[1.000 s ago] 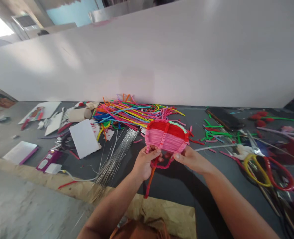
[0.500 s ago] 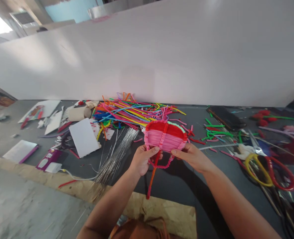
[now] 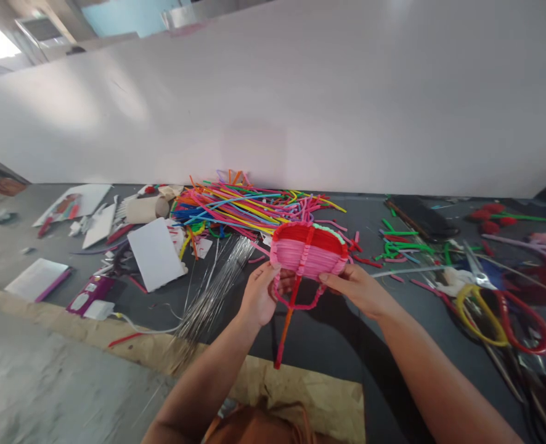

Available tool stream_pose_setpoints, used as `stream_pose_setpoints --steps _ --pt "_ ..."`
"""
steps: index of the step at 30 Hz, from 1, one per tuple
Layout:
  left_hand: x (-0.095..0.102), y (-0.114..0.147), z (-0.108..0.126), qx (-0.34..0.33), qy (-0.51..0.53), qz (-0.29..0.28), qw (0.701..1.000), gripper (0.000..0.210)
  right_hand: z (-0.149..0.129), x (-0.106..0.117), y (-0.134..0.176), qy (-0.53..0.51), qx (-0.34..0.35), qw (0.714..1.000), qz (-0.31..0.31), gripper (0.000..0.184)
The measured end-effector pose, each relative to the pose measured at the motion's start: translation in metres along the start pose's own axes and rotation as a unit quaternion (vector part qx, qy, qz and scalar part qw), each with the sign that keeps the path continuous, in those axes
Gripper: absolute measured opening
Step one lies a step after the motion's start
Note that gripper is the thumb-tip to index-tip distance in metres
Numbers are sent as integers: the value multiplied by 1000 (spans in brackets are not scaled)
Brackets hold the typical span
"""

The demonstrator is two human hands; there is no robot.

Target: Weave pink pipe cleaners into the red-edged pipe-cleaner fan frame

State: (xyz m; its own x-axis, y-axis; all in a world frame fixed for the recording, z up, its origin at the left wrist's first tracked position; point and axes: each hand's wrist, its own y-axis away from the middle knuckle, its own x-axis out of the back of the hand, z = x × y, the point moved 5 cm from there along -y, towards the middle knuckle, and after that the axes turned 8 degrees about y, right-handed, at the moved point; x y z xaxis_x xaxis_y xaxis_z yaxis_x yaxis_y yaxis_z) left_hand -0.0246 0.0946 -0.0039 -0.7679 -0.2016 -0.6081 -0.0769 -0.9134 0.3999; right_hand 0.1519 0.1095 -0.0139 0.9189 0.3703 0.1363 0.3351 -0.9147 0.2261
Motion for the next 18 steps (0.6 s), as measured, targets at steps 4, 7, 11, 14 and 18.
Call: stream_pose_setpoints --steps 4,7,11,14,18 --pt "-2 -1 1 -7 -4 0 1000 28 4 -1 -2 -1 -16 1000 -7 35" --pt "-4 -2 1 -10 -3 -3 1000 31 4 0 -1 -11 -15 1000 7 34" --pt "-3 -1 3 -17 9 3 1000 33 0 1 0 -28 -16 999 18 34" --pt "-1 0 5 -28 4 5 1000 31 -3 1 1 -41 -23 999 18 34" --pt "2 0 8 -49 -22 5 999 33 -2 1 0 -41 -24 999 22 34"
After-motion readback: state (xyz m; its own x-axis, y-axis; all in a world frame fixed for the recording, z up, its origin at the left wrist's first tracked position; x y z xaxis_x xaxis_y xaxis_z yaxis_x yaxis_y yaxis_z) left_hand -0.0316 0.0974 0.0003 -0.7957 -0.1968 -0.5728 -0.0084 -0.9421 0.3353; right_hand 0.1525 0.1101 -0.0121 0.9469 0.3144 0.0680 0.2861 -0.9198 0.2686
